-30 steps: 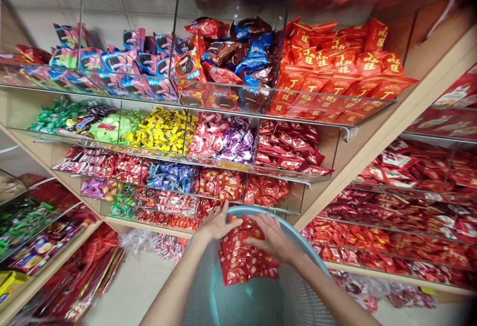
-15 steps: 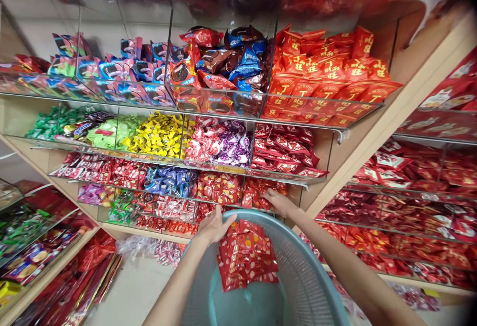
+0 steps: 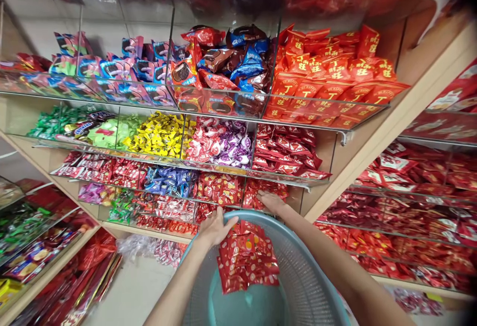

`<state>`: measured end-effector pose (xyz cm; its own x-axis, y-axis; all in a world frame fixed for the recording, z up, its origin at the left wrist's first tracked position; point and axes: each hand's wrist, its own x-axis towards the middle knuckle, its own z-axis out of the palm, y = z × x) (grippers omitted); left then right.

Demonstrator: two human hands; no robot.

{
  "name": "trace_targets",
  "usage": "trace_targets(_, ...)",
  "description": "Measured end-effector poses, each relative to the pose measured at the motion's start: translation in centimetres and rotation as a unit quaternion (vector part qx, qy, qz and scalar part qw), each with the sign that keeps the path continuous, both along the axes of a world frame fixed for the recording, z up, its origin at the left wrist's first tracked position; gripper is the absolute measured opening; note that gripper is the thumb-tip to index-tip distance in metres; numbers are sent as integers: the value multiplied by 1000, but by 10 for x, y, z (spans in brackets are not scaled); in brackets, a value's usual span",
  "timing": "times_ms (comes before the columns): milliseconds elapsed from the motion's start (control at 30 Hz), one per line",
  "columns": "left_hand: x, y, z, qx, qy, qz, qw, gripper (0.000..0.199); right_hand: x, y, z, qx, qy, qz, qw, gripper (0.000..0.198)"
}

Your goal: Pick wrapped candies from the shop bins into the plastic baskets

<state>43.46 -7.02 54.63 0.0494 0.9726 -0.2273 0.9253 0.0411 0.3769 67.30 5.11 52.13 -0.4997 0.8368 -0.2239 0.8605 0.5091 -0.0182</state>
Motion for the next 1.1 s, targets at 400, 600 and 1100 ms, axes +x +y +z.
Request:
trace_targets(400,-1,1,3,-8,21,-21,1000,77,-1,2,-2,-37,70,-20,997,58)
trace_targets(600,-2,0,6,-19,4,-22,1000,82,-5,7,-6,-51,95,-46,993,64)
trace_targets(1100,-5,0,9,-28,-1,-29,999,74,6,4,22,-109,158,-19,981,39)
